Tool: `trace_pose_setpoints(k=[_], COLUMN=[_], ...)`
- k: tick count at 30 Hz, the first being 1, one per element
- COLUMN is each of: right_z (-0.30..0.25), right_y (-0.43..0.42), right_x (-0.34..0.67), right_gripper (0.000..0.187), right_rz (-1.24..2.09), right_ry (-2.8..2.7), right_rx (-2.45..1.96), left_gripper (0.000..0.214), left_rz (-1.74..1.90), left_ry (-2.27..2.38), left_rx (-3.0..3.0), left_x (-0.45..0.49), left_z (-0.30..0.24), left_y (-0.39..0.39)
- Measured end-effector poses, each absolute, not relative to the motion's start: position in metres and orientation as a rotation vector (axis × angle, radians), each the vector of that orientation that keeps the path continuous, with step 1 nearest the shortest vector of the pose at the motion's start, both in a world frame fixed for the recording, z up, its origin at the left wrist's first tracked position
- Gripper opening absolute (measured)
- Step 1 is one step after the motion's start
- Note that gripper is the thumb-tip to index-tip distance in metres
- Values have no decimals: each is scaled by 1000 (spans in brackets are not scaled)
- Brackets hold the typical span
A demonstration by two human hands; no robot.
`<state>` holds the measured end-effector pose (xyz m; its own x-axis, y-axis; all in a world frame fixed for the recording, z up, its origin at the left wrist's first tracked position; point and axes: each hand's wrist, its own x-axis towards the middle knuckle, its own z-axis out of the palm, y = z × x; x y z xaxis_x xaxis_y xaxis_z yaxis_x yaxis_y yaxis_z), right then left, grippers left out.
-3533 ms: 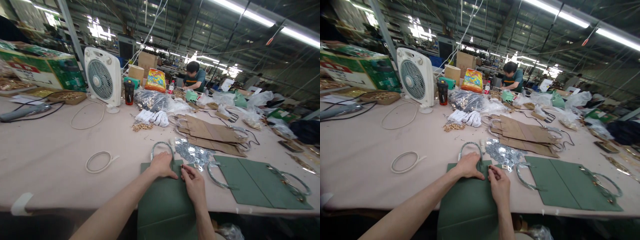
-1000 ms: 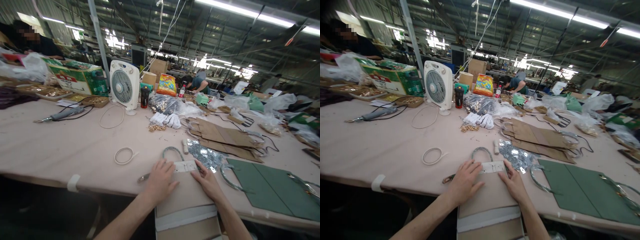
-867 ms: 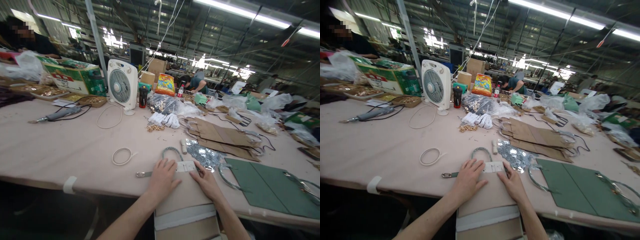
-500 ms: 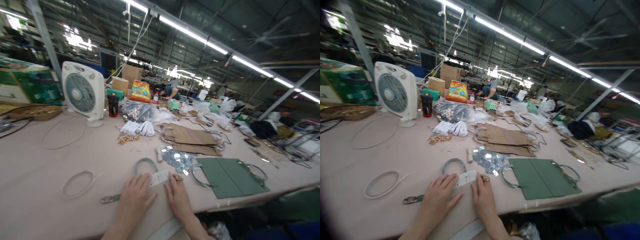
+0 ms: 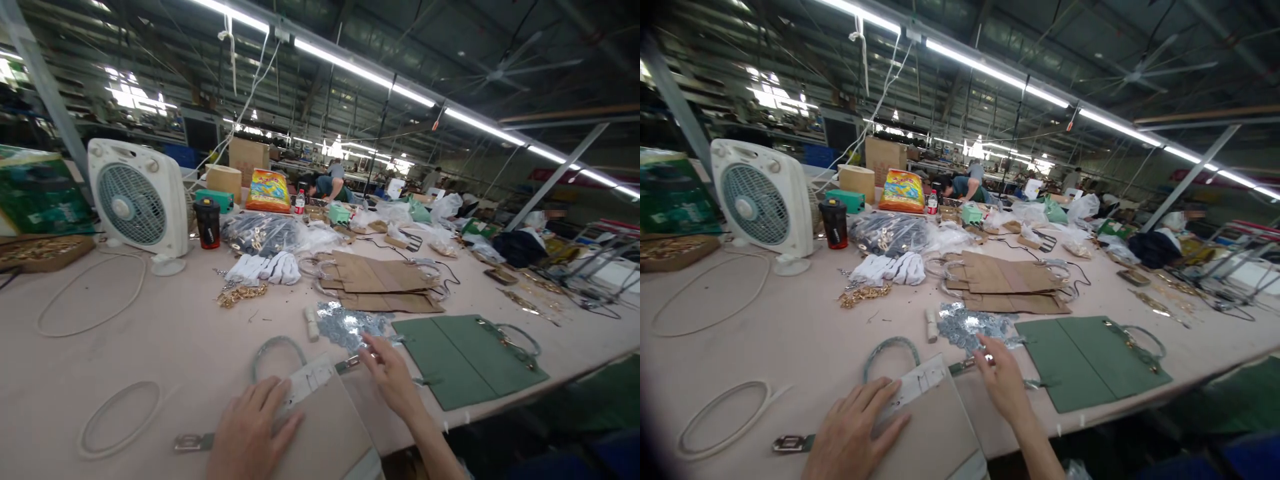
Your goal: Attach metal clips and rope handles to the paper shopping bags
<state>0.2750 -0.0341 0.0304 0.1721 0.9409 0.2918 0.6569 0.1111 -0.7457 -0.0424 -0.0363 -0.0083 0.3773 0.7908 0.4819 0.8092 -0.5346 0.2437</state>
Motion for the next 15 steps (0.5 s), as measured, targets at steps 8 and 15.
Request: trace_pose_setpoints(k=[8, 15], right_z=[38, 30], right_y=[36, 70], right_x=[369, 398], right_gripper=[33, 30], right_rz=[86, 183], right_ry=[-1572, -1796], right_rx=[-1834, -1956], left_gripper=[37, 39], left_rz=[-903, -1005], left_ry=[-1430, -1319], left_rx=[-2608, -2578], left_x=[-46, -49], left_z=[-14, -25], left_y=[-26, -19])
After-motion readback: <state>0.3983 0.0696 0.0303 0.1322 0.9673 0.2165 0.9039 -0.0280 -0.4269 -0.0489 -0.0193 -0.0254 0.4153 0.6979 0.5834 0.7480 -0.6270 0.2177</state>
